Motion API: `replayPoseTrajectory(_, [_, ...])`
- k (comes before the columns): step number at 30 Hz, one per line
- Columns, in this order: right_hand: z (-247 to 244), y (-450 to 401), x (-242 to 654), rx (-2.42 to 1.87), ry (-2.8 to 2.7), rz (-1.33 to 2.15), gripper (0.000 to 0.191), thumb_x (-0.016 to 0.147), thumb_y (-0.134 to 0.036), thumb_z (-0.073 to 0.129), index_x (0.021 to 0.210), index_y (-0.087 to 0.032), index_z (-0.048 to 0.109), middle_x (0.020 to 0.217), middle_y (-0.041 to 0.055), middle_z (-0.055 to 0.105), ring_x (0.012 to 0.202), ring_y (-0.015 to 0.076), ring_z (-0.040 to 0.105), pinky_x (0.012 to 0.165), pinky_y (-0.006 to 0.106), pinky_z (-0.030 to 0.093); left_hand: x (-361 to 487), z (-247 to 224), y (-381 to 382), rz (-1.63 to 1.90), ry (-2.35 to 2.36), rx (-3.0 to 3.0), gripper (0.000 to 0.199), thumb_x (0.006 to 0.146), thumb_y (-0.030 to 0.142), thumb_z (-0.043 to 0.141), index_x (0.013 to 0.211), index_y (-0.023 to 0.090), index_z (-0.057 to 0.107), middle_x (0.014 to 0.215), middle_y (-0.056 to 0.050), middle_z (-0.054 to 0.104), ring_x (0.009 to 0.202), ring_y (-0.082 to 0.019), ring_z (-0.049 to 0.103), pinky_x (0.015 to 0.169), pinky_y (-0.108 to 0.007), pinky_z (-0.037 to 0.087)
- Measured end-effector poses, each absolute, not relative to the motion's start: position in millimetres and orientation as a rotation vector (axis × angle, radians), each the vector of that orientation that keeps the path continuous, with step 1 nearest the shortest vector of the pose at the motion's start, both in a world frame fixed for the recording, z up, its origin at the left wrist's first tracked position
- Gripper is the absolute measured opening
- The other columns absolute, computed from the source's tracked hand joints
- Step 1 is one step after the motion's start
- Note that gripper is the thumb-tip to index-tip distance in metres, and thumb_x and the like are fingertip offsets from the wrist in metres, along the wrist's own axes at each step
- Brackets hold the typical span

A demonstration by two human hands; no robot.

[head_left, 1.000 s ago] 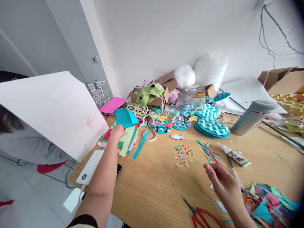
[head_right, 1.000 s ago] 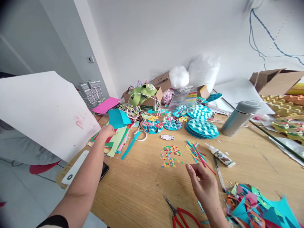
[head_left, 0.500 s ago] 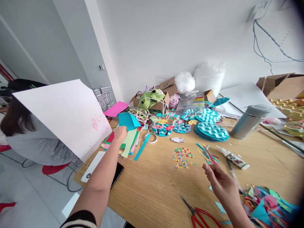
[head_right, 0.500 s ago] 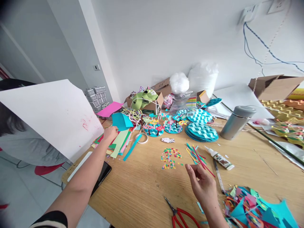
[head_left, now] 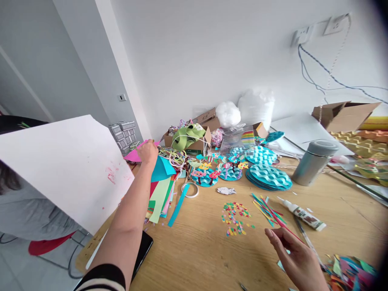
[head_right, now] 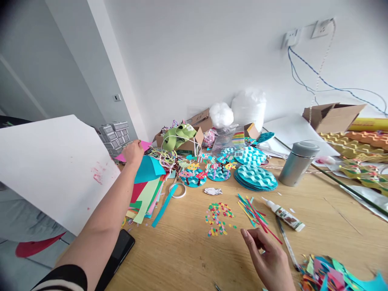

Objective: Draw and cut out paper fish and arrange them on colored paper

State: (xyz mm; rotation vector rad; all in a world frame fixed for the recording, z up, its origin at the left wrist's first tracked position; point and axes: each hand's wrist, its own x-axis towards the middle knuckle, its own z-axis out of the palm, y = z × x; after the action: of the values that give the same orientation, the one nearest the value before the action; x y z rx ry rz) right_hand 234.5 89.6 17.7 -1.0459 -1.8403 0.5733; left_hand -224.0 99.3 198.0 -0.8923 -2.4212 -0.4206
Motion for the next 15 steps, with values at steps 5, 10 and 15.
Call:
replayPoseTrajectory(5, [13, 95, 238, -1.1, -1.869, 0.562, 0.043, 0.078, -0.06, 0.056, 0.061, -0.021, 0.061, 0.052, 0.0, 0.053, 0.045, 0.0127, 0.048, 0.042, 0.022, 0.042, -224, 186, 147, -0.418, -2.45, -1.125, 0.036, 0.096, 0.028, 0.037, 0.125, 0.022, 0.057, 0.114, -0.012, 0.067, 0.108, -0.027, 0.061, 0.088, -0.036, 0.046])
replayPoseTrajectory(10, [11, 95, 242, -1.142, -1.884, 0.604, 0.04, 0.078, -0.059, 0.057, 0.066, -0.021, 0.064, 0.056, 0.0012, 0.059, 0.047, 0.0138, 0.052, 0.043, 0.022, 0.043, -232, 153, 141, -0.314, -2.646, -1.229, 0.05, 0.087, 0.031, 0.058, 0.133, 0.015, 0.05, 0.122, -0.016, 0.064, 0.11, -0.027, 0.061, 0.089, -0.033, 0.046])
replayPoseTrajectory(15, [13, 88, 236, -1.08, -1.906, 0.628, 0.038, 0.082, -0.055, 0.056, 0.065, -0.021, 0.061, 0.054, -0.0003, 0.054, 0.047, 0.0129, 0.048, 0.046, 0.024, 0.041, -230, 128, 82, -0.1, -2.844, -1.262, 0.036, 0.08, 0.041, 0.066, 0.106, 0.017, 0.068, 0.115, -0.014, 0.068, 0.109, -0.029, 0.063, 0.088, -0.033, 0.048])
